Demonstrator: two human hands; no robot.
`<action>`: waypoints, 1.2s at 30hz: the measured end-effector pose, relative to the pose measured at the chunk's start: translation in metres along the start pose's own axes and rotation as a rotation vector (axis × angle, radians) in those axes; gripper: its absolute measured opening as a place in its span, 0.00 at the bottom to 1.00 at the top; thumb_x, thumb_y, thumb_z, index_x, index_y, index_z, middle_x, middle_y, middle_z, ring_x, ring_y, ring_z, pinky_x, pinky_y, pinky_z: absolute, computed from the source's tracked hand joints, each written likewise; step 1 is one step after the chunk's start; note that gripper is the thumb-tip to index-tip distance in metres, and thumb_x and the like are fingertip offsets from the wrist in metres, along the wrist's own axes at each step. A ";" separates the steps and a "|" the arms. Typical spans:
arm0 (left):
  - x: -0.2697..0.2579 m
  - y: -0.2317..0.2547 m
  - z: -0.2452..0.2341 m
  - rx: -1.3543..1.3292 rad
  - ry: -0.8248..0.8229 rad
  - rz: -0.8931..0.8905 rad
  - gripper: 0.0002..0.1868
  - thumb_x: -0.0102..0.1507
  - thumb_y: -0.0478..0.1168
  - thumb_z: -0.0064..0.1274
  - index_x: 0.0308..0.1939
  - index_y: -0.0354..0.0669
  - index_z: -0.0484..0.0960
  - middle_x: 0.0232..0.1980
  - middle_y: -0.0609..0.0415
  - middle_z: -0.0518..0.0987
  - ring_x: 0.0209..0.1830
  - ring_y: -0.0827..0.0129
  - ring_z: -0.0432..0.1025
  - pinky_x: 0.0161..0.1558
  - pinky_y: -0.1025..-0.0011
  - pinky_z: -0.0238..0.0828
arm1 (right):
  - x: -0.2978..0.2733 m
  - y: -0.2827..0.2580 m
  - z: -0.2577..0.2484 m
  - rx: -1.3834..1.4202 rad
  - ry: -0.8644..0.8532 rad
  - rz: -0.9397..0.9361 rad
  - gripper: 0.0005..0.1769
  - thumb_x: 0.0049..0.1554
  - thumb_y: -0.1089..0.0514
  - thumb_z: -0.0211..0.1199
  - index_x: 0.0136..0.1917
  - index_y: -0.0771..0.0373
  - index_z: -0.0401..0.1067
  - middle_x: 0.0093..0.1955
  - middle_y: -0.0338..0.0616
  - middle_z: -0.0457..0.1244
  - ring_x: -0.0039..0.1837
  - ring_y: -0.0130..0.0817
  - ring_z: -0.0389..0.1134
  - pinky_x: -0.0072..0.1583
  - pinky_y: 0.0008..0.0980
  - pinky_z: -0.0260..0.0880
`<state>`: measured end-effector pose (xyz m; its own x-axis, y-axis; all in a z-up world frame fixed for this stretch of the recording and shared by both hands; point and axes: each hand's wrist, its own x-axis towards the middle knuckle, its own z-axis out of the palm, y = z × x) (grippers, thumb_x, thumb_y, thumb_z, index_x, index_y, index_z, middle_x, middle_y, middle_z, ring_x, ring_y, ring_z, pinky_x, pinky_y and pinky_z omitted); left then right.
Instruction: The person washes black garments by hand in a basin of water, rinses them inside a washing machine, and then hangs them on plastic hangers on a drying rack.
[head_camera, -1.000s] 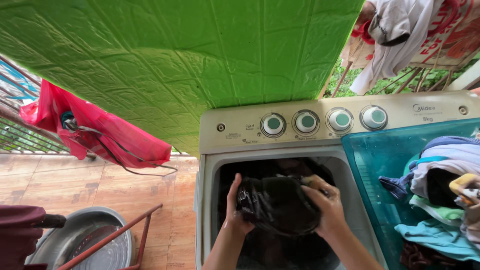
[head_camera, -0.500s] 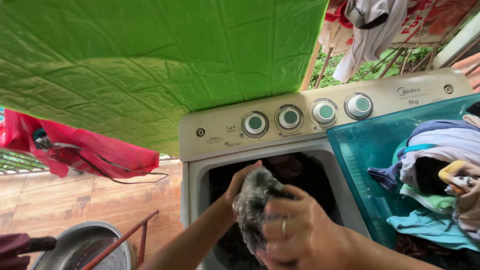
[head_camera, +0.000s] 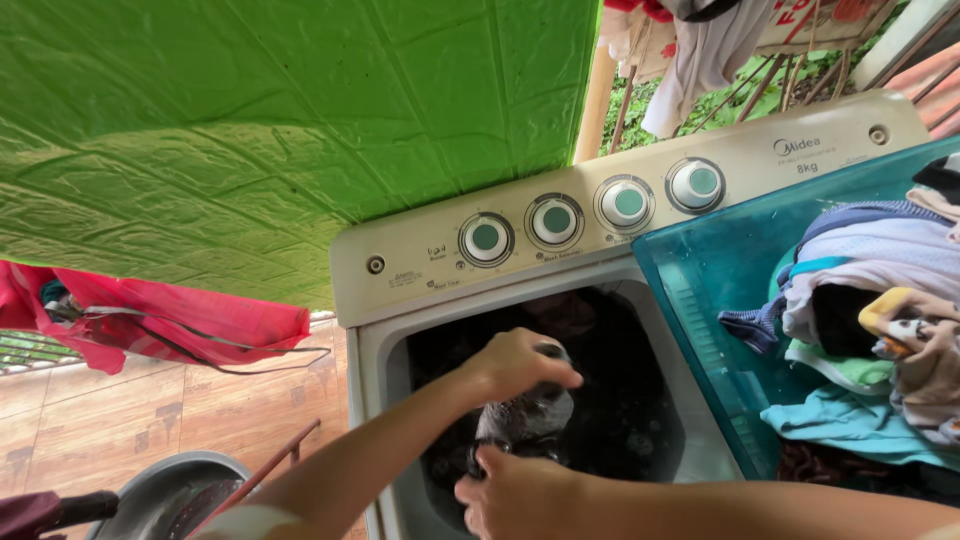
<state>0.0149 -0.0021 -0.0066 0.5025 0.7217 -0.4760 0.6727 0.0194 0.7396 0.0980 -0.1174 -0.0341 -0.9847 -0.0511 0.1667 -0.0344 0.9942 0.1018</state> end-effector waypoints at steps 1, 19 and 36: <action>0.004 0.001 0.007 0.000 -0.001 -0.003 0.25 0.48 0.55 0.63 0.42 0.43 0.89 0.41 0.45 0.87 0.42 0.59 0.82 0.51 0.65 0.77 | 0.007 0.002 0.003 0.106 -0.344 0.025 0.13 0.50 0.49 0.62 0.43 0.56 0.80 0.52 0.33 0.69 0.63 0.36 0.66 0.57 0.48 0.65; 0.061 -0.031 0.137 0.912 -0.147 -0.043 0.22 0.52 0.42 0.57 0.49 0.44 0.88 0.54 0.47 0.82 0.54 0.58 0.78 0.57 0.59 0.71 | 0.001 -0.006 0.145 0.147 -0.462 0.181 0.08 0.48 0.52 0.67 0.31 0.55 0.74 0.45 0.31 0.68 0.54 0.36 0.66 0.53 0.42 0.64; -0.078 -0.072 0.082 -1.868 -0.125 0.353 0.55 0.56 0.80 0.34 0.72 0.42 0.63 0.70 0.40 0.72 0.71 0.45 0.64 0.67 0.45 0.67 | -0.089 0.003 -0.012 1.809 1.592 0.895 0.14 0.48 0.56 0.68 0.35 0.65 0.65 0.38 0.45 0.58 0.42 0.37 0.60 0.46 0.36 0.61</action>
<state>-0.0281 -0.1166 -0.0622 0.5546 0.8137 -0.1739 -0.7737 0.5812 0.2521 0.1876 -0.1109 -0.0363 -0.1234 0.9924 -0.0010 -0.7330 -0.0919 -0.6740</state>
